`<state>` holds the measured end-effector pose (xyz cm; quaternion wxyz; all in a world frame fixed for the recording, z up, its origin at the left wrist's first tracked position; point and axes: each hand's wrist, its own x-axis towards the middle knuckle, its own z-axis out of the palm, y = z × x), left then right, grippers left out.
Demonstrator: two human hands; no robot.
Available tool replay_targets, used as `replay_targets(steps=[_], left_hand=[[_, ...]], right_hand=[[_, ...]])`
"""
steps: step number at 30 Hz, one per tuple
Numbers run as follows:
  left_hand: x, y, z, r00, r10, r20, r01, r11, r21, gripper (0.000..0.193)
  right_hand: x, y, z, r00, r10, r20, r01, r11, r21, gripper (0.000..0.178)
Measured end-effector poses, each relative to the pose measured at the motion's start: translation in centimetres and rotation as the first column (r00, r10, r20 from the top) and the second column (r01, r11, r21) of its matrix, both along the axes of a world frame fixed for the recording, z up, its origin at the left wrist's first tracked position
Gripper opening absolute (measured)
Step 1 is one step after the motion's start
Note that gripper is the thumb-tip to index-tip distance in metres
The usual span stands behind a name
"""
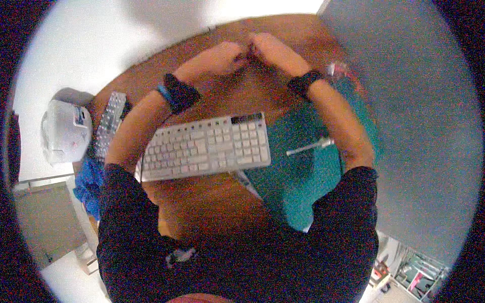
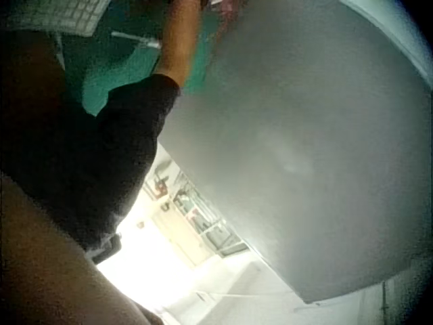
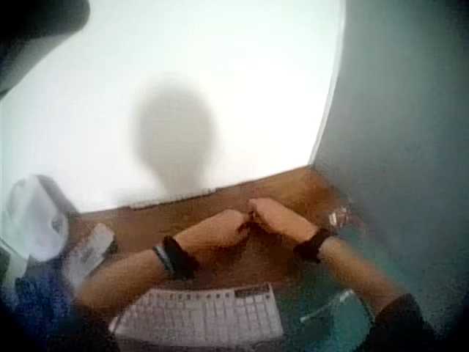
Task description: The person places white keycaps onto a white keyboard base one by one. After all keycaps are installed, the person wipes the keyboard's internal frame with a blue cloth, then reattaches the frame to the keyboard base and presses the keys to test them.
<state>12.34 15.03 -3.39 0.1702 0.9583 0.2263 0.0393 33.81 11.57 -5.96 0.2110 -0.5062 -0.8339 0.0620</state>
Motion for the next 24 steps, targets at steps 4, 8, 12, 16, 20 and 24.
replay_targets(steps=[4, 8, 12, 16, 20, 24], left_hand=[[-4.6, -6.6, 2.1, 0.990, -0.140, 0.024, 0.140, 0.990, -0.027, 0.027], [-8.1, -12.1, 3.2, 0.931, -0.338, 0.140, 0.352, 0.931, -0.091, 0.028], [-9.9, -16.2, 5.1, 0.952, -0.305, 0.001, 0.305, 0.951, -0.056, 0.047], [-10.2, -17.6, 4.7, 0.963, -0.252, -0.095, 0.253, 0.968, -0.008, 0.060], [-10.3, -18.3, 4.9, 0.966, -0.239, -0.094, 0.242, 0.970, 0.017, 0.063], [-10.0, -18.3, 5.0, 0.963, -0.235, -0.130, 0.235, 0.972, -0.022, 0.064]], right_hand=[[-1.3, -8.8, 1.5, 0.999, 0.049, -0.005, -0.050, 0.996, -0.073, 0.015], [-3.6, -17.4, 4.8, 0.970, -0.075, -0.231, -0.021, 0.922, -0.388, 0.017], [-3.6, -21.5, 4.7, 0.941, -0.074, -0.330, -0.068, 0.915, -0.399, 0.027], [-3.8, -22.6, 4.8, 0.931, -0.142, -0.336, -0.022, 0.897, -0.441, 0.026], [-4.2, -22.7, 5.4, 0.912, -0.265, -0.313, 0.052, 0.831, -0.554, 0.024], [-3.9, -22.8, 4.4, 0.896, -0.211, -0.390, 0.007, 0.886, -0.463, 0.023]])
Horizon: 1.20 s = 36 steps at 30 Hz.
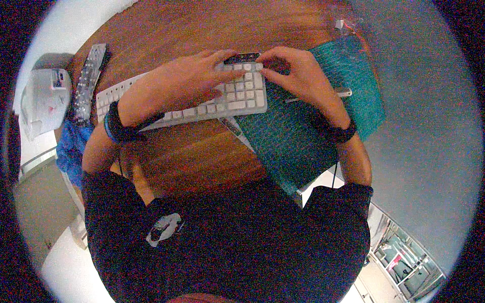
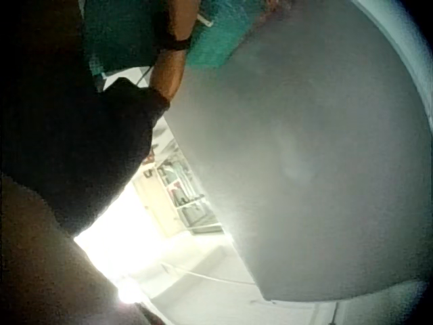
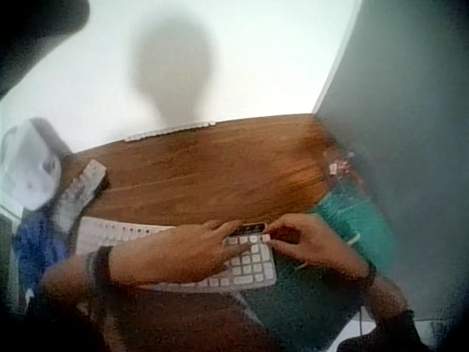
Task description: The person places white keycaps onto a white keyboard base one by one. After all keycaps are installed, the person wipes the keyboard's internal frame with a blue cloth, then reattaches the frame to the keyboard base and presses the keys to test them.
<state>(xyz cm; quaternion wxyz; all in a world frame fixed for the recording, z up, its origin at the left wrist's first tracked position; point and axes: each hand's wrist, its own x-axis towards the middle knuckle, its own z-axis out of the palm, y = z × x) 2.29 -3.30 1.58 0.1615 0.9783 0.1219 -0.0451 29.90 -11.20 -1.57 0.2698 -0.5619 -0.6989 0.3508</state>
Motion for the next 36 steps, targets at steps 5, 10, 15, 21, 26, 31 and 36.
replay_targets(steps=[5, 10, 15, 21, 26, 31, 36], left_hand=[[0.0, -0.4, -0.3, 0.999, 0.030, 0.033, -0.030, 1.000, 0.009, 0.064], [-0.2, -0.5, -1.5, 0.997, 0.000, 0.071, -0.008, 0.993, 0.121, 0.063], [-0.3, -0.7, -1.2, 0.996, 0.000, 0.084, -0.013, 0.989, 0.149, 0.065], [-0.6, -1.0, -1.0, 0.996, 0.021, 0.083, -0.032, 0.990, 0.136, 0.067], [-0.7, -1.0, -1.5, 0.993, 0.020, 0.115, -0.037, 0.989, 0.144, 0.067], [-0.7, -1.0, -1.5, 0.994, 0.019, 0.106, -0.034, 0.989, 0.141, 0.067], [-0.8, -1.1, -1.6, 0.993, 0.018, 0.115, -0.036, 0.988, 0.153, 0.067]], right_hand=[[0.0, 0.4, -0.2, 0.998, 0.022, -0.052, -0.021, 0.999, 0.026, 0.023], [0.1, 0.4, -0.1, 0.999, 0.015, 0.043, -0.017, 0.999, 0.033, 0.022], [-0.2, 0.8, 0.2, 0.988, 0.088, 0.130, -0.110, 0.979, 0.173, 0.023], [-0.5, 0.8, 0.2, 0.998, 0.050, 0.034, -0.052, 0.996, 0.072, 0.024], [-0.4, 1.1, 0.3, 0.990, 0.106, 0.089, -0.118, 0.983, 0.140, 0.024], [-0.1, 1.2, -0.3, 0.991, 0.105, 0.081, -0.117, 0.980, 0.161, 0.022], [-0.6, 1.1, 0.4, 0.988, 0.109, 0.113, -0.122, 0.986, 0.116, 0.021]])
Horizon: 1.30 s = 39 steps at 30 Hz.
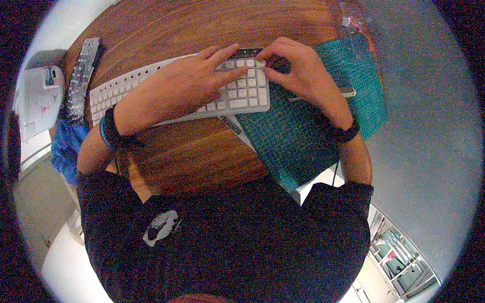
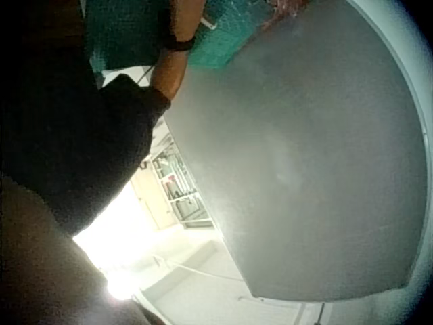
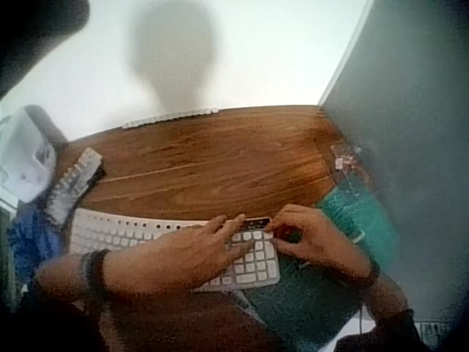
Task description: The person places white keycaps onto a white keyboard base one by one. After all keycaps are installed, the person wipes the keyboard's internal frame with a blue cloth, then reattaches the frame to the keyboard base and presses the keys to test them.
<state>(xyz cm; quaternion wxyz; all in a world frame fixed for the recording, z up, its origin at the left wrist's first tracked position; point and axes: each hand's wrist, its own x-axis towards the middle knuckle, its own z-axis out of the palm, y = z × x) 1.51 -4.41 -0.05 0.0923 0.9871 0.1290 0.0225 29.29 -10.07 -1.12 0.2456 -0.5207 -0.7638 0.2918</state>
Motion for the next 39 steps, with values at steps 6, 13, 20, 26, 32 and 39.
replay_targets(steps=[6, 13, 20, 26, 32, 39], left_hand=[[0.0, -0.1, 0.1, 1.000, 0.008, 0.007, -0.008, 1.000, -0.004, 0.065], [-0.2, -0.1, -0.4, 1.000, 0.006, 0.026, -0.006, 1.000, 0.002, 0.064], [-0.2, -0.2, -0.5, 0.999, 0.007, 0.045, -0.008, 1.000, 0.025, 0.061], [-0.1, -0.3, -0.3, 1.000, 0.013, 0.021, -0.014, 1.000, 0.025, 0.061], [-0.1, -0.2, -0.6, 0.999, 0.008, 0.034, -0.010, 0.999, 0.045, 0.064], [0.2, -0.2, -1.1, 0.995, 0.000, 0.096, -0.008, 0.996, 0.087, 0.069]], right_hand=[[0.2, 0.1, -0.4, 0.999, 0.022, 0.037, -0.025, 0.996, 0.089, 0.025], [0.5, -0.2, -0.1, 0.987, -0.122, -0.109, 0.100, 0.977, -0.187, 0.021], [0.5, -0.2, 0.0, 0.986, -0.117, -0.116, 0.089, 0.972, -0.217, 0.022], [0.0, 0.0, 0.4, 0.999, 0.002, 0.054, -0.004, 1.000, 0.022, 0.020], [-0.7, 0.1, 0.6, 0.979, 0.005, 0.206, -0.029, 0.993, 0.111, 0.020], [-0.4, 0.8, 1.1, 0.967, 0.057, 0.248, -0.071, 0.996, 0.049, 0.020]])
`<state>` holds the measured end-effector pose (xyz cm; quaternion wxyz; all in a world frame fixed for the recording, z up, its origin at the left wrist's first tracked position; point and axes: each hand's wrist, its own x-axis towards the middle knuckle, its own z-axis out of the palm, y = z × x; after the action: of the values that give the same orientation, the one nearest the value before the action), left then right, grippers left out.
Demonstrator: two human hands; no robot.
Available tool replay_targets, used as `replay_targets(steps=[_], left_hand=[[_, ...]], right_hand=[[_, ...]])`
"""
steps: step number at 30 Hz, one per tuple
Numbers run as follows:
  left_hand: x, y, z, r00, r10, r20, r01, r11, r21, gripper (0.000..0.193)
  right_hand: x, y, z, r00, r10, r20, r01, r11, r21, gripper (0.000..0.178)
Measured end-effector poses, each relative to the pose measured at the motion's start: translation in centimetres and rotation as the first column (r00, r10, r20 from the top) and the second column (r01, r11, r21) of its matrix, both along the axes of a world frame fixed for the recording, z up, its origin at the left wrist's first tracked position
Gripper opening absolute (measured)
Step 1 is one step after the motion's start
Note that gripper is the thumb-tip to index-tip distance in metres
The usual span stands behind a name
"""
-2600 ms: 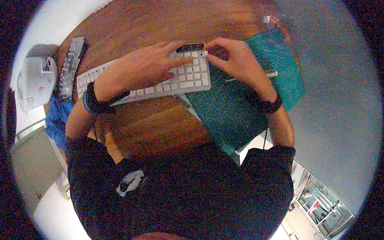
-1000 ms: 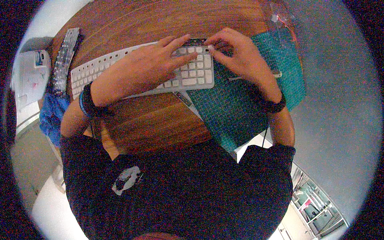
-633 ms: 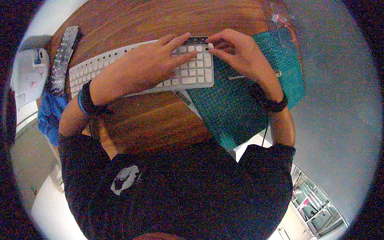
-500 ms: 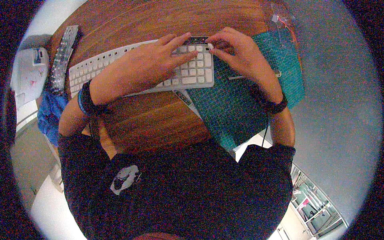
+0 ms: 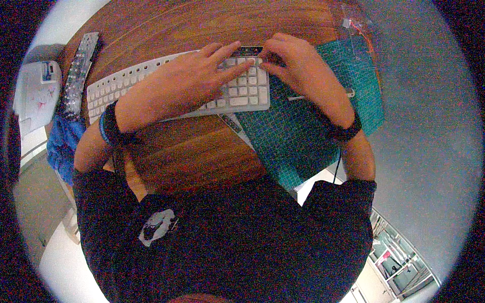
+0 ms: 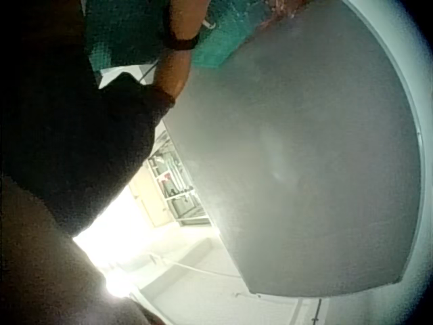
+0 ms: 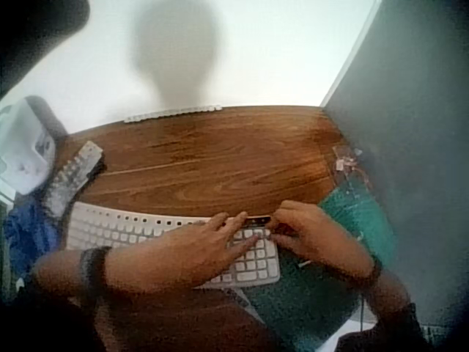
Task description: The person places white keycaps onto a white keyboard base one by one. After all keycaps are installed, the person wipes the keyboard's internal frame with a blue cloth, then reattaches the frame to the keyboard base and presses the keys to test them.
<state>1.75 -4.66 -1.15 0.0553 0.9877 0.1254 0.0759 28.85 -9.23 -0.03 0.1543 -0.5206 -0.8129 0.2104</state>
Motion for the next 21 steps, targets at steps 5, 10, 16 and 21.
replay_targets(steps=[5, 10, 16, 21], left_hand=[[1.1, -0.2, 0.8, 0.997, 0.032, -0.074, -0.031, 0.999, 0.018, 0.070], [1.5, 0.1, 0.4, 0.999, 0.022, -0.050, -0.020, 0.999, 0.035, 0.072], [1.4, -0.1, 1.1, 0.997, 0.013, -0.080, -0.015, 1.000, -0.026, 0.070], [-0.6, 1.2, 1.7, 0.996, -0.084, -0.040, 0.074, 0.974, -0.212, 0.065]], right_hand=[[0.5, 1.3, -0.2, 0.997, 0.059, 0.051, -0.057, 0.998, -0.032, 0.016], [0.2, 2.0, 0.1, 0.987, 0.135, 0.089, -0.136, 0.991, 0.002, 0.013], [0.3, 3.4, -1.5, 0.981, 0.185, 0.055, -0.185, 0.983, -0.001, 0.013], [0.5, 3.1, 0.7, 0.999, 0.045, 0.018, -0.037, 0.954, -0.298, 0.018]])
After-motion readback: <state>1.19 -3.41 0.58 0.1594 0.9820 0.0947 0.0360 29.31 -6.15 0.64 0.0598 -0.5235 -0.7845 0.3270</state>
